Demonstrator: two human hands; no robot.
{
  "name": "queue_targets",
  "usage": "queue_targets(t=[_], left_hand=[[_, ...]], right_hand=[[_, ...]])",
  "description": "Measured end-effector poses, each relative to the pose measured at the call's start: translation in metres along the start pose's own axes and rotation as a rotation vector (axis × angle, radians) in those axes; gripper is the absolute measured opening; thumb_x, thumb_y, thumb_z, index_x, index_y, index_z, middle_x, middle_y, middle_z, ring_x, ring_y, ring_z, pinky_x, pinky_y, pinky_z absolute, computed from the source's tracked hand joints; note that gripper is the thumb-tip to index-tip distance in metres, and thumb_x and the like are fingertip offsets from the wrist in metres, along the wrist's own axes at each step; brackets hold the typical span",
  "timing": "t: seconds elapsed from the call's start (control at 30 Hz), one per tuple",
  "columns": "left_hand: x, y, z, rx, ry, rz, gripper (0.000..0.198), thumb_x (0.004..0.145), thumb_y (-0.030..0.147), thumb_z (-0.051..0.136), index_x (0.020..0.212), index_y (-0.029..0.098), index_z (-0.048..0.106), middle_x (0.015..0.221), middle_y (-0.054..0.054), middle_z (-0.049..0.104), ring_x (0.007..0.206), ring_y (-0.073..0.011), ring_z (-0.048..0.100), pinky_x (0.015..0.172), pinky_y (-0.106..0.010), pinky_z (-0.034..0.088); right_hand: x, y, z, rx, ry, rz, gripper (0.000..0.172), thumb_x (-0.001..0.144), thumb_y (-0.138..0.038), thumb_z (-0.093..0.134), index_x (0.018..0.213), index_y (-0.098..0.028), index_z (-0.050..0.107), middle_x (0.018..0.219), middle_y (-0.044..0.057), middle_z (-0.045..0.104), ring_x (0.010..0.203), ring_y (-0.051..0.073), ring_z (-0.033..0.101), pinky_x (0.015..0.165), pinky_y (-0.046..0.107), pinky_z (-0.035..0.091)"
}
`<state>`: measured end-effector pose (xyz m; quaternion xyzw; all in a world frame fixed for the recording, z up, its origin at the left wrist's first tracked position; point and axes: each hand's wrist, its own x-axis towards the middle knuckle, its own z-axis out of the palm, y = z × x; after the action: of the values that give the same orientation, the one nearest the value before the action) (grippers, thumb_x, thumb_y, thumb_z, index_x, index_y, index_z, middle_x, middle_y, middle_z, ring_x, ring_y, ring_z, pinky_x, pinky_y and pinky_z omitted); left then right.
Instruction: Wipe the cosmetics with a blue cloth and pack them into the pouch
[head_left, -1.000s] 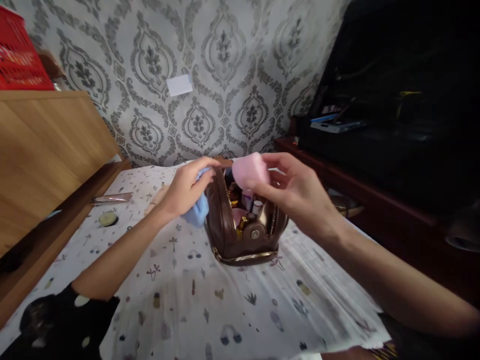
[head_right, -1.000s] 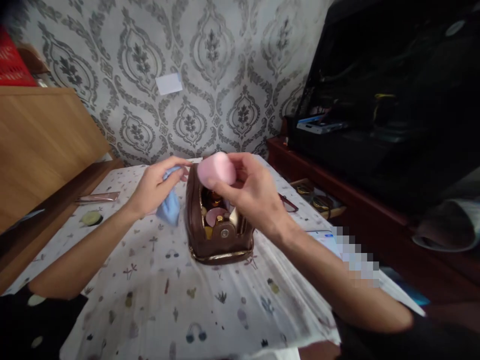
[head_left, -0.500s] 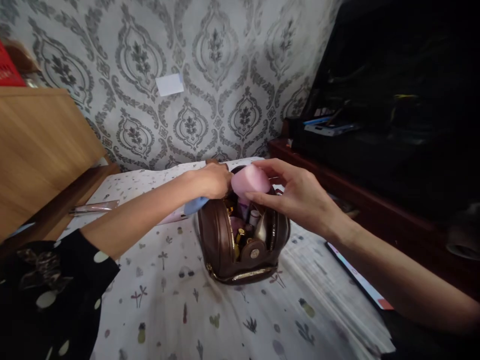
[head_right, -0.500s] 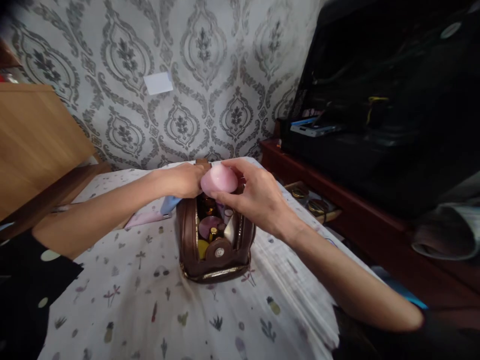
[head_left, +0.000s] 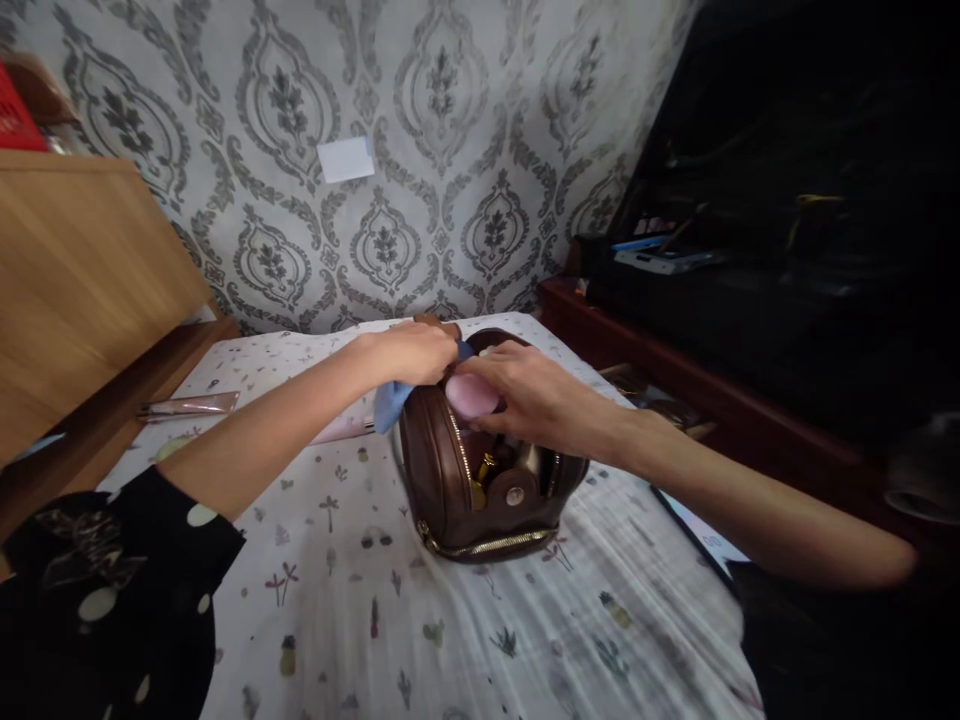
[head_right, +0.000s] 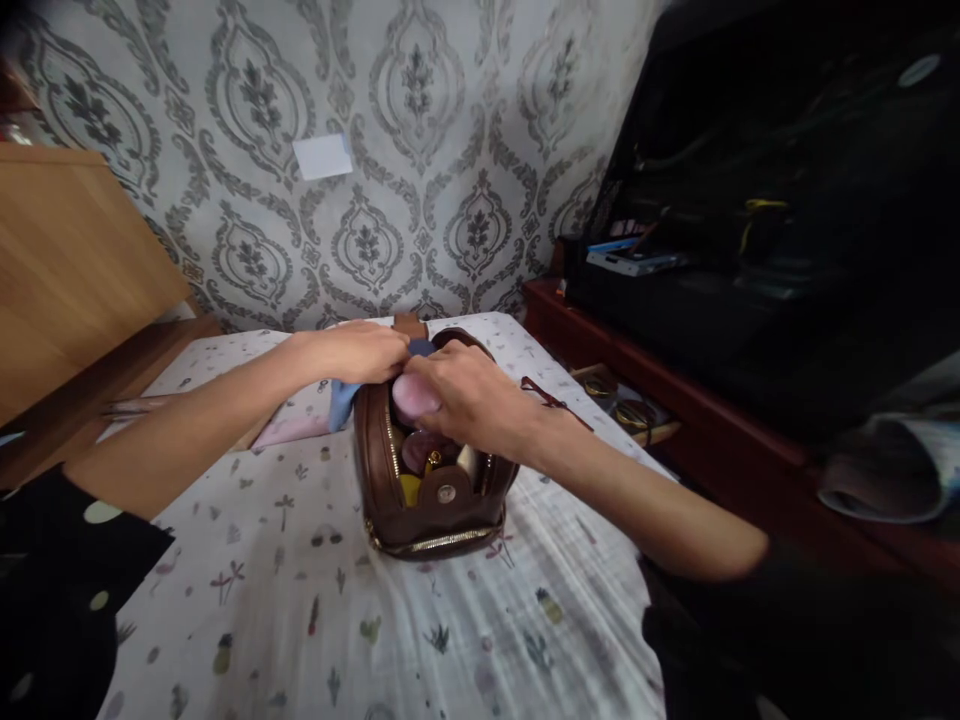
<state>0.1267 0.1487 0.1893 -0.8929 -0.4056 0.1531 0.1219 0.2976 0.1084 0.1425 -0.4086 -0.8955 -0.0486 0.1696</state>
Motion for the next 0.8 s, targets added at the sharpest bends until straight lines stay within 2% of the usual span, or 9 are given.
queue_targets(t=[0.1,0.27,0.4,0.53,0.63,0.8], left_hand=[[-0.001,0.002,-0.001,0.026,-0.010,-0.003,0.025,0.090,0.017,0.049,0.096,0.015,0.073,0.096,-0.010,0.073,0.087,-0.0219,0.068,0.068,-0.028,0.045],[-0.001,-0.001,0.006,0.018,0.008,-0.020,0.025,0.090,0.017,0.049,0.097,0.017,0.073,0.099,-0.010,0.074,0.087,-0.0209,0.068,0.070,-0.028,0.047],[0.000,-0.002,0.010,0.019,0.023,-0.017,0.027,0.092,0.018,0.046,0.099,0.020,0.072,0.102,-0.008,0.075,0.088,-0.0197,0.068,0.072,-0.028,0.048],[-0.001,0.000,0.010,0.001,0.041,-0.038,0.027,0.093,0.017,0.046,0.098,0.019,0.072,0.103,-0.009,0.074,0.090,-0.0220,0.069,0.074,-0.030,0.049],[-0.002,0.000,0.011,-0.023,0.070,-0.044,0.026,0.093,0.018,0.046,0.096,0.017,0.071,0.101,-0.010,0.074,0.090,-0.0231,0.069,0.073,-0.031,0.048],[-0.004,-0.003,0.021,-0.130,0.246,-0.033,0.025,0.096,0.019,0.044,0.104,0.018,0.068,0.111,-0.007,0.072,0.099,-0.0220,0.067,0.076,-0.028,0.049]], right_hand=[[0.010,-0.010,-0.002,-0.175,-0.212,0.026,0.033,0.083,-0.026,0.073,0.114,-0.015,0.071,0.111,0.014,0.067,0.110,0.030,0.057,0.090,0.038,0.043],[0.025,-0.024,0.004,-0.403,-0.313,0.073,0.030,0.094,-0.018,0.055,0.119,-0.010,0.070,0.120,0.020,0.063,0.116,0.032,0.052,0.090,0.039,0.040],[0.031,-0.024,0.012,-0.471,-0.366,0.064,0.030,0.092,-0.009,0.051,0.112,-0.007,0.073,0.119,0.020,0.065,0.114,0.031,0.053,0.089,0.039,0.040],[0.030,-0.021,0.012,-0.455,-0.359,0.049,0.030,0.092,-0.007,0.050,0.113,-0.007,0.072,0.117,0.019,0.066,0.113,0.029,0.055,0.088,0.036,0.041],[0.027,-0.018,0.006,-0.407,-0.304,0.018,0.024,0.092,-0.011,0.055,0.110,-0.007,0.071,0.115,0.019,0.067,0.112,0.029,0.056,0.088,0.035,0.042],[0.019,-0.013,-0.018,-0.225,-0.169,0.043,0.018,0.094,-0.015,0.056,0.100,-0.012,0.073,0.105,0.013,0.069,0.103,0.025,0.062,0.086,0.032,0.045]])
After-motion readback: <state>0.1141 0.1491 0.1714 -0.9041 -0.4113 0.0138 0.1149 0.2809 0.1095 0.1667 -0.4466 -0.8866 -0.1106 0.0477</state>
